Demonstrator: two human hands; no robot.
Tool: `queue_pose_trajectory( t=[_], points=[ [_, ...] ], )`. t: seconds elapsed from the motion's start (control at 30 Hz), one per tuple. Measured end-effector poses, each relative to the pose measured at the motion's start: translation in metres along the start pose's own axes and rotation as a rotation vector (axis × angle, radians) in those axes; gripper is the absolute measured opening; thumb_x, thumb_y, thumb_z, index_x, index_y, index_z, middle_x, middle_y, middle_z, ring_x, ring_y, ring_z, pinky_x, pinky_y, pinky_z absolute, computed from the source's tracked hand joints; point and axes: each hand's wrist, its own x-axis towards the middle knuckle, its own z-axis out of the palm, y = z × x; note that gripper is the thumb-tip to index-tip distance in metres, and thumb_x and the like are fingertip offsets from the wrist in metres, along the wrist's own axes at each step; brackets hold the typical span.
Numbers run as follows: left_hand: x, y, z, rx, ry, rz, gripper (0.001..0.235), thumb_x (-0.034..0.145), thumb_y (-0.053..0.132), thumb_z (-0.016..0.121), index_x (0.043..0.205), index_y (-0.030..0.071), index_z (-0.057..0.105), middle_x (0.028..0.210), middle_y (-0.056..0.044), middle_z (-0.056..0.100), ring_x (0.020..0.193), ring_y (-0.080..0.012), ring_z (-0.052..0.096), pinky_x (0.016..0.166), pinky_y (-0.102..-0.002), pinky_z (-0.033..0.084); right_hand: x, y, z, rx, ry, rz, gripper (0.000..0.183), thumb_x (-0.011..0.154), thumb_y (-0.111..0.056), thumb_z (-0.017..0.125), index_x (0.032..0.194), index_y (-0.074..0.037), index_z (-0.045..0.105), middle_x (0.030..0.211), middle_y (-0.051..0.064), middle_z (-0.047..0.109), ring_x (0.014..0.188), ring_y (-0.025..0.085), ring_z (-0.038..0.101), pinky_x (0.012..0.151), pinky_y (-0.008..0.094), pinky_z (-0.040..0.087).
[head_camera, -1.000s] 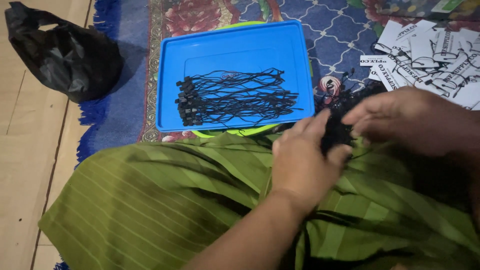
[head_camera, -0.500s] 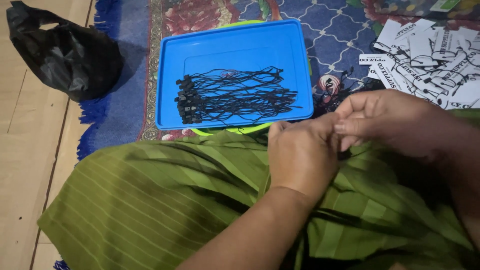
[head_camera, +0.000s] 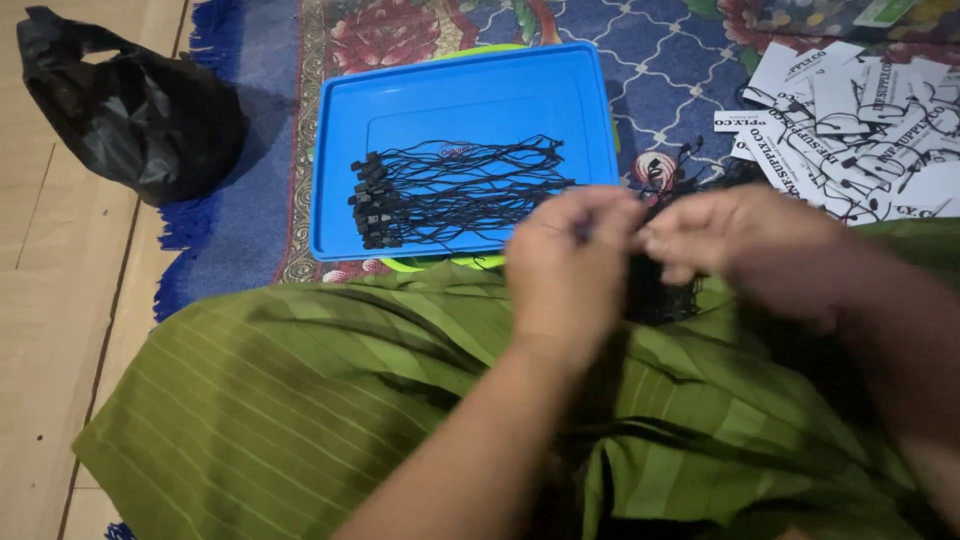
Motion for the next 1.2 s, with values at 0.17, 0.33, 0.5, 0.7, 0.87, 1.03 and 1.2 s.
queue_pose_trajectory(
  t=[0.17,0.33,0.5,0.7,0.87,1.03,1.2],
  points=[
    [0.019,-0.018,-0.033,-0.118,0.108,-0.04,0.023,0.091,0.01,0.068,0.112,0.003,0.073,0.079,-0.003,0.067,0.06,-0.0095,0.055,0.053,-0.024,0.048,0.026,0.039,-0.028,0.006,0.001,-0.276,0.03,0.095,-0.013,0.063,0.114,-0.001,0.084,0.086,0.019,0.084,0.071,0.027,0.071,0.068,0.037,0.05],
    [0.02,-0.015,-0.07,0.087,0.175,0.015,0.025,0.093,0.015,0.064,0.112,0.005,0.078,0.092,-0.003,0.079,0.074,-0.0086,0.067,0.067,-0.023,0.056,0.024,0.033,-0.029,-0.207,0.069,-0.083,0.026,0.096,-0.015,0.069,0.11,-0.002,0.087,0.086,0.018,0.087,0.065,0.027,0.069,0.07,0.036,0.05],
    [0.025,-0.016,-0.091,0.054,0.293,-0.094,0.023,0.091,0.015,0.069,0.108,0.003,0.079,0.081,-0.002,0.074,0.066,-0.0079,0.062,0.064,-0.022,0.054,0.024,0.032,-0.023,-0.24,0.199,-0.08,0.027,0.095,-0.018,0.071,0.114,-0.003,0.082,0.109,0.012,0.084,0.09,0.027,0.078,0.087,0.037,0.057],
    [0.028,-0.017,-0.093,0.11,0.346,-0.025,0.02,0.09,0.016,0.072,0.104,0.006,0.081,0.081,0.001,0.076,0.066,-0.0047,0.061,0.063,-0.02,0.052,0.043,0.05,-0.033,-0.44,0.207,0.029,0.027,0.101,-0.03,0.07,0.113,-0.011,0.085,0.097,0.011,0.086,0.068,0.028,0.075,0.064,0.039,0.057],
    [0.016,-0.01,-0.073,0.406,0.088,0.237,0.021,0.082,0.018,0.076,0.101,0.012,0.081,0.081,-0.001,0.08,0.062,-0.0133,0.067,0.061,-0.027,0.056,0.036,0.04,-0.025,-0.53,0.04,-0.169,0.049,0.078,-0.038,0.075,0.127,-0.032,0.073,0.164,-0.007,0.044,0.15,0.022,0.042,0.124,0.056,0.033],
    [0.001,0.008,-0.045,0.456,-0.132,0.398,0.016,0.078,0.015,0.076,0.093,0.012,0.082,0.068,-0.007,0.074,0.047,-0.0219,0.059,0.051,-0.035,0.051,-0.006,-0.013,0.016,0.105,-0.102,-0.164,0.082,0.068,0.004,0.075,0.145,-0.023,0.064,0.133,0.004,0.083,0.123,0.021,0.078,0.106,0.044,0.057],
    [0.018,0.018,-0.065,0.401,-0.028,0.153,0.016,0.083,0.021,0.074,0.095,0.016,0.083,0.077,0.003,0.08,0.055,-0.0118,0.061,0.055,-0.027,0.052,0.016,-0.005,0.016,-0.09,-0.004,-0.221,0.024,0.1,-0.021,0.063,0.103,-0.008,0.083,0.061,0.012,0.068,0.039,0.019,0.038,0.035,0.031,0.03]
  ],
)
